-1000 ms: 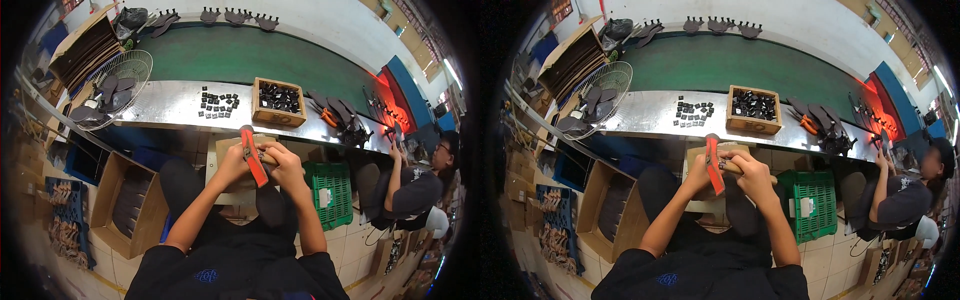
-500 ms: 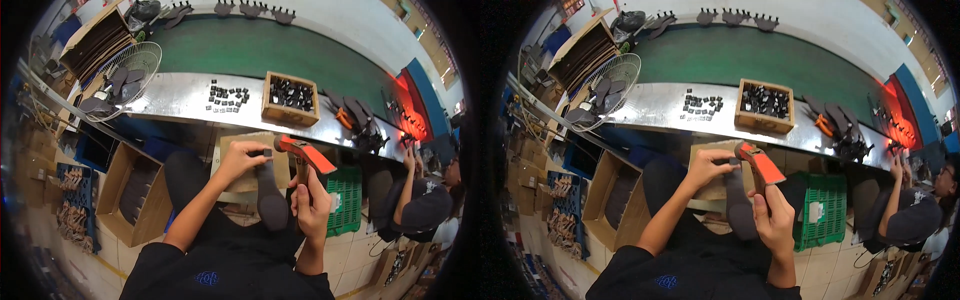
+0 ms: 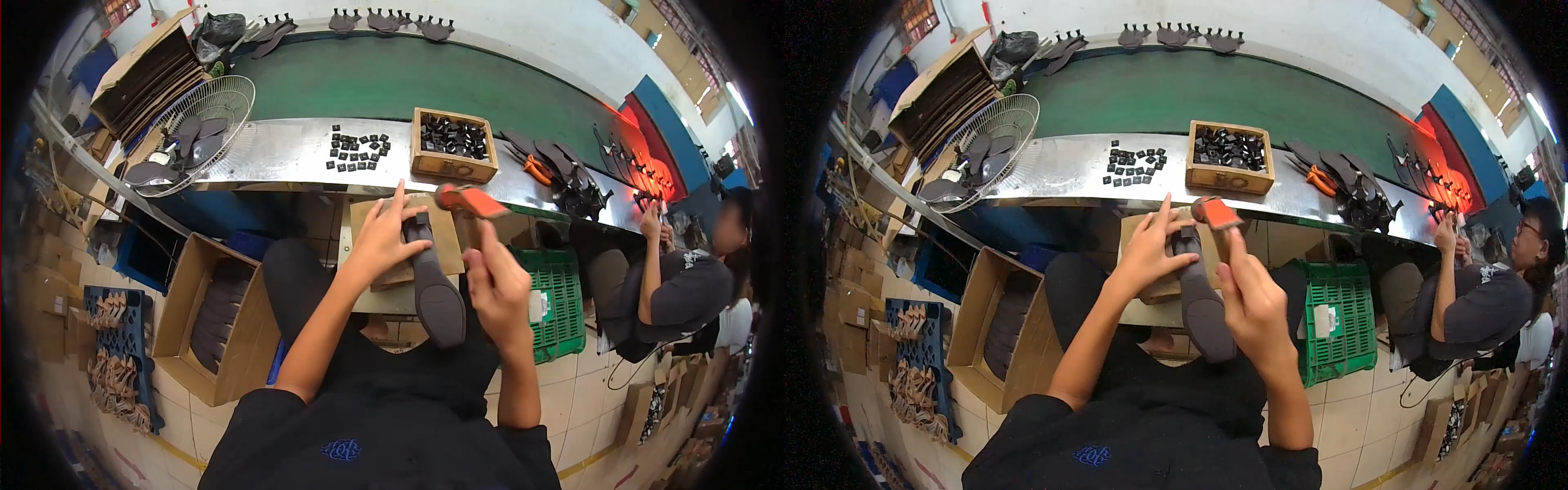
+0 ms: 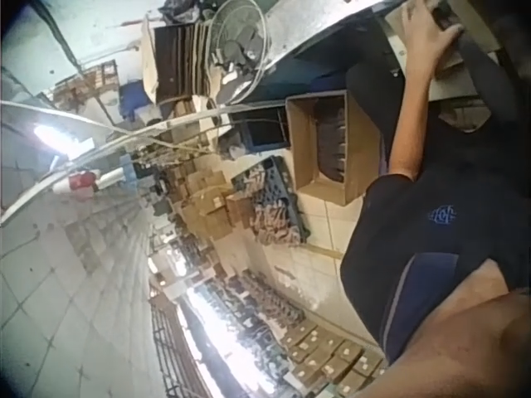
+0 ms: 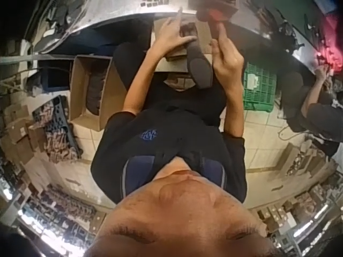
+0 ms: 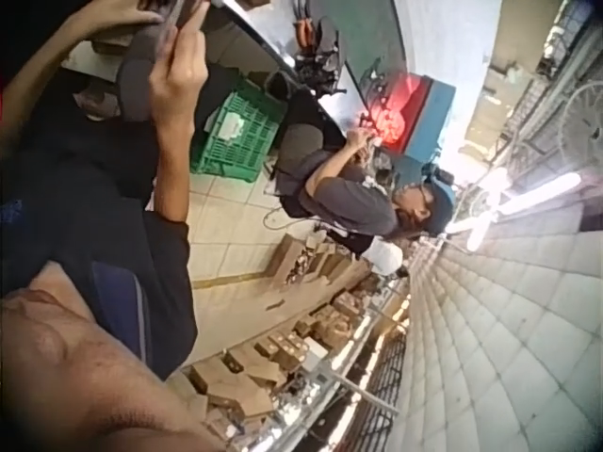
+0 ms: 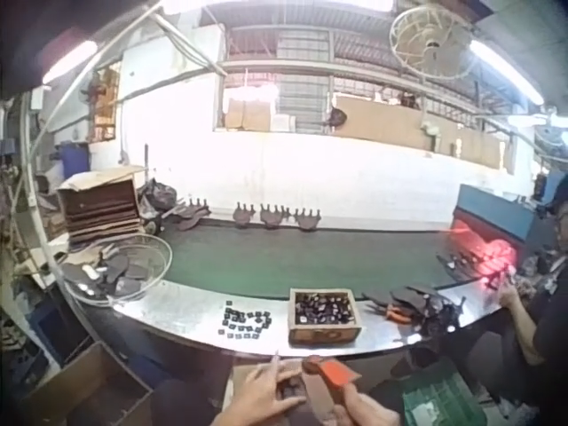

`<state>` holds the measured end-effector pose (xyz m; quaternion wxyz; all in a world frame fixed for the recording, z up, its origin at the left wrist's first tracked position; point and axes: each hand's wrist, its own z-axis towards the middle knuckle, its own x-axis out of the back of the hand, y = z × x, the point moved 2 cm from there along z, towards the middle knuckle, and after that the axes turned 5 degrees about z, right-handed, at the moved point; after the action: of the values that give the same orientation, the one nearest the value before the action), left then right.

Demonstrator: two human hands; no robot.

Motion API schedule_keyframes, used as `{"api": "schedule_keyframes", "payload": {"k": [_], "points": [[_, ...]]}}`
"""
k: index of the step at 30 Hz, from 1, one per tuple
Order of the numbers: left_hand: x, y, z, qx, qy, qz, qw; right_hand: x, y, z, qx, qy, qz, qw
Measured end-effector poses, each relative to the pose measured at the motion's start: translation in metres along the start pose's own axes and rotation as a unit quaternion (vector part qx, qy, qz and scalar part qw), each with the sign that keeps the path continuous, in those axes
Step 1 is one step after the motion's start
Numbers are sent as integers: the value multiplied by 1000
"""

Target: Assembling shoe parts and using a hammer to secure components.

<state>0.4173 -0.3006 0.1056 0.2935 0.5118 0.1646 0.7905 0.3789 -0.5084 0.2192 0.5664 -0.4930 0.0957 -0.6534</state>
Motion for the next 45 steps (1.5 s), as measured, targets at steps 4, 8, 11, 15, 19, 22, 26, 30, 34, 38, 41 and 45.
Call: {"api": "schedule_keyframes", "payload": {"k": [4, 8, 11, 15, 19, 22, 26, 30, 34, 38, 41, 45], "points": [[3, 2, -8, 56, -59, 38, 996, 15, -46, -13, 75, 132, 155, 976], [2, 2, -3, 57, -92, 20, 994, -26, 27, -15, 43, 18, -9, 999], [0, -7, -4, 57, -101, 19, 993, 3, 1, -6, 56, 28, -19, 998], [6, 0, 0, 55, -99, 34, 993, 8, -8, -4, 36, 75, 47, 995], [6, -10, 0, 29, -52, 72, 996, -4, 29, -2, -9, 6, 23, 1000], [5, -2, -3, 21, 5, 70, 997, 27, 35, 3, -10, 4, -1, 1000], [34, 41, -18, -7, -145, -247, 958, 21, 58, 34, 33, -13, -9, 999], [76, 86, -21, -8, -234, -387, 892, -20, 92, 37, 86, -233, -141, 958], [75, 91, -7, 103, -291, -475, 824, -35, 98, 43, 163, -298, -191, 921], [66, 94, -13, 182, -312, -524, 771, -24, 90, 39, 60, -239, 51, 968], [55, 103, -20, 248, -349, -584, 689, -30, 74, 16, -169, -236, 598, 747], [57, 119, -28, 293, -367, -602, 645, -35, 46, 4, -198, -165, 644, 720]]}}
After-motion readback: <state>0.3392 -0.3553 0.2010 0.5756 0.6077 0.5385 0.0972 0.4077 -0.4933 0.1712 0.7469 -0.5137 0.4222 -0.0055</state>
